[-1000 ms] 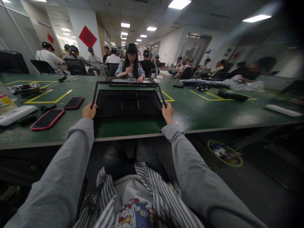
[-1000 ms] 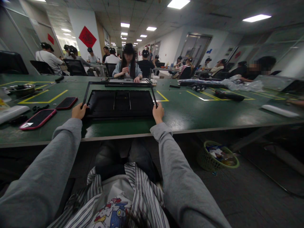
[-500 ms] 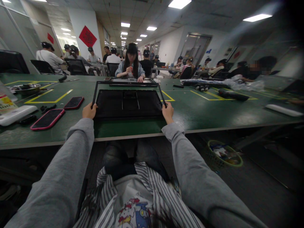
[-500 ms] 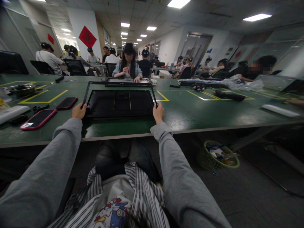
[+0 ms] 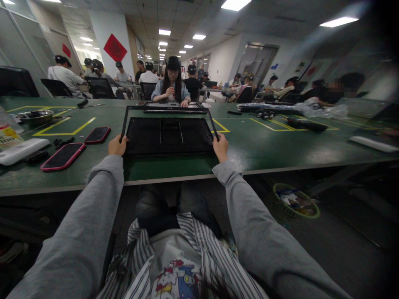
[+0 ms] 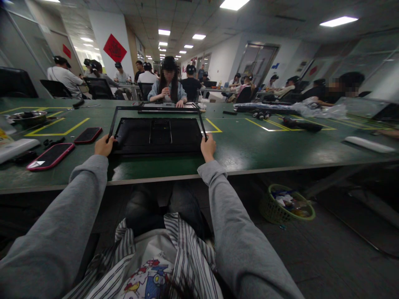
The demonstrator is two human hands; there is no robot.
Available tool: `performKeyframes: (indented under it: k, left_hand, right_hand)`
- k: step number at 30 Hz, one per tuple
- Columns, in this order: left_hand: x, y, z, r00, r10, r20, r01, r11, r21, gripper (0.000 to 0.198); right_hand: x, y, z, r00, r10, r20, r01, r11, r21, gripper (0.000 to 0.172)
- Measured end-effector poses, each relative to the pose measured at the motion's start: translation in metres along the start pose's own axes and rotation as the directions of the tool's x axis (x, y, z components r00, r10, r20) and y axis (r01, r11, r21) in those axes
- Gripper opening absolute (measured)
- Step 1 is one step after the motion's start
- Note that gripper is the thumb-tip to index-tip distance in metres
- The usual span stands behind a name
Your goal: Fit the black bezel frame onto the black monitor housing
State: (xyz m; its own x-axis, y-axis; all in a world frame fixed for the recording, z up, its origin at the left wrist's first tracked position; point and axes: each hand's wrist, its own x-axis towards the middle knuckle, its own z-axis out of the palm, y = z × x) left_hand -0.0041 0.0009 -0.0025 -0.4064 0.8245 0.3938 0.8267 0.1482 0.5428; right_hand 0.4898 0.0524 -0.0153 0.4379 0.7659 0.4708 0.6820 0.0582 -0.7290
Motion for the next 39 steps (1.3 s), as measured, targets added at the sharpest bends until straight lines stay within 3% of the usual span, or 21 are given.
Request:
performKeyframes:
  k: [39]
  left_hand:
    - [-0.0019, 0.003, -0.0019, 1.0, 0.013, -0.007, -0.013, 1.0, -0.008, 0.038]
  right_hand:
    - [-0.0016, -0.0003, -0.0005, 1.0, 0.007, -0.007, -0.007, 1.0, -0.007, 0.042]
